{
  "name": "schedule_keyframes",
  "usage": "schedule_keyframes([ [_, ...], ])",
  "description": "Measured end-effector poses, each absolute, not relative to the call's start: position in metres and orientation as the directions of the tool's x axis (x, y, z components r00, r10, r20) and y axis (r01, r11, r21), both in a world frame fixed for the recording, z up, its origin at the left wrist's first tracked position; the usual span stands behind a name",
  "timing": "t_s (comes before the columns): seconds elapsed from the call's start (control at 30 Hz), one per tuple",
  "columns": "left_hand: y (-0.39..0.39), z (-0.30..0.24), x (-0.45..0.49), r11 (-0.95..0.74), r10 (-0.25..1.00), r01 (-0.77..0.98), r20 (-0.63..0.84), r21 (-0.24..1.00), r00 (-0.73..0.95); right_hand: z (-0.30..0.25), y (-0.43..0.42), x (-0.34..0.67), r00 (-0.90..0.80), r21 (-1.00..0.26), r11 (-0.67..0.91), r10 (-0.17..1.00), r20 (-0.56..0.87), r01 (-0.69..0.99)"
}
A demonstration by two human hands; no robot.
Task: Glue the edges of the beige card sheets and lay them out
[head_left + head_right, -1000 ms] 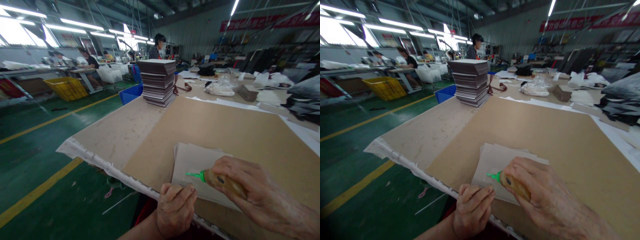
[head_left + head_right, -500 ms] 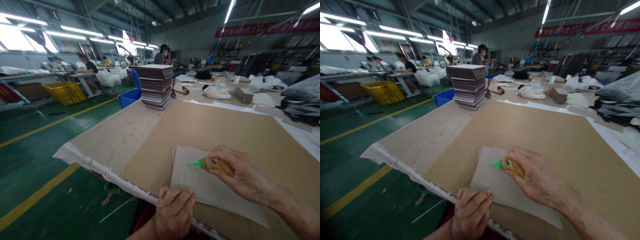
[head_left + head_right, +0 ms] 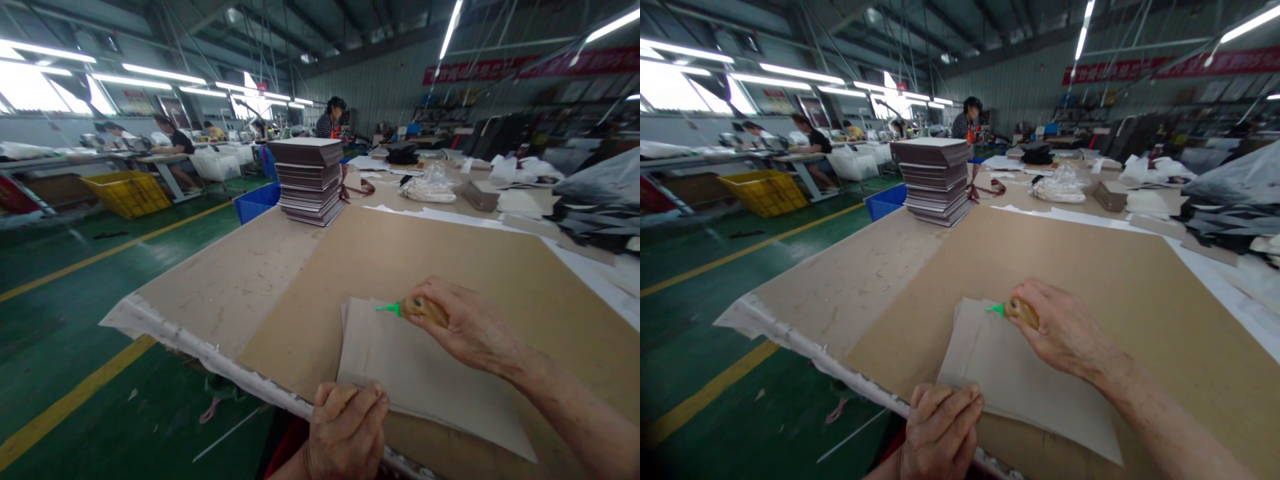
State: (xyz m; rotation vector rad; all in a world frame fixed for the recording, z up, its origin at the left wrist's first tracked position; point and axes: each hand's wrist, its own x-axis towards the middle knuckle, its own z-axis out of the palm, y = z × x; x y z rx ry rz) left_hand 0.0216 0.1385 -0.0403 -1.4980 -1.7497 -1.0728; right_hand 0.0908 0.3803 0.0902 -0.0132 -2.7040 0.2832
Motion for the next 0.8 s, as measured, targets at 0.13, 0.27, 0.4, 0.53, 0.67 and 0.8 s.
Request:
schedule_keyframes([
  [0.13, 0.139, -0.044, 0.02, 0.05, 0.493, 0.982, 0.851, 0.183, -0.183, 0.089, 0.386, 0.083, -0.91, -0.213, 0.977, 0.09, 0.405, 0.002],
  [0.27, 0.14, -0.046, 0.017, 0.056, 0.486, 0.987, 0.859, 0.152, -0.16, 0.092, 0.387, 0.08, -0.913, -0.249, 0.968, 0.124, 0.389, 0.026],
  [0.4, 0.141, -0.046, 0.016, 0.057, 0.469, 0.989, 0.87, 0.138, -0.149, 0.1, 0.391, 0.083, -0.931, -0.237, 0.969, 0.143, 0.336, 0.063],
  [0.53, 0.141, -0.044, 0.015, 0.038, 0.456, 0.99, 0.879, 0.139, -0.141, 0.109, 0.402, 0.093, -0.936, -0.229, 0.967, 0.182, 0.301, 0.114],
  [0.67, 0.141, -0.044, 0.015, 0.027, 0.454, 0.99, 0.881, 0.139, -0.136, 0.116, 0.412, 0.107, -0.94, -0.255, 0.947, 0.255, 0.227, 0.195],
  [0.8, 0.141, -0.046, 0.015, 0.025, 0.45, 0.99, 0.883, 0.139, -0.135, 0.119, 0.42, 0.12, -0.94, -0.301, 0.926, 0.291, 0.177, 0.23],
])
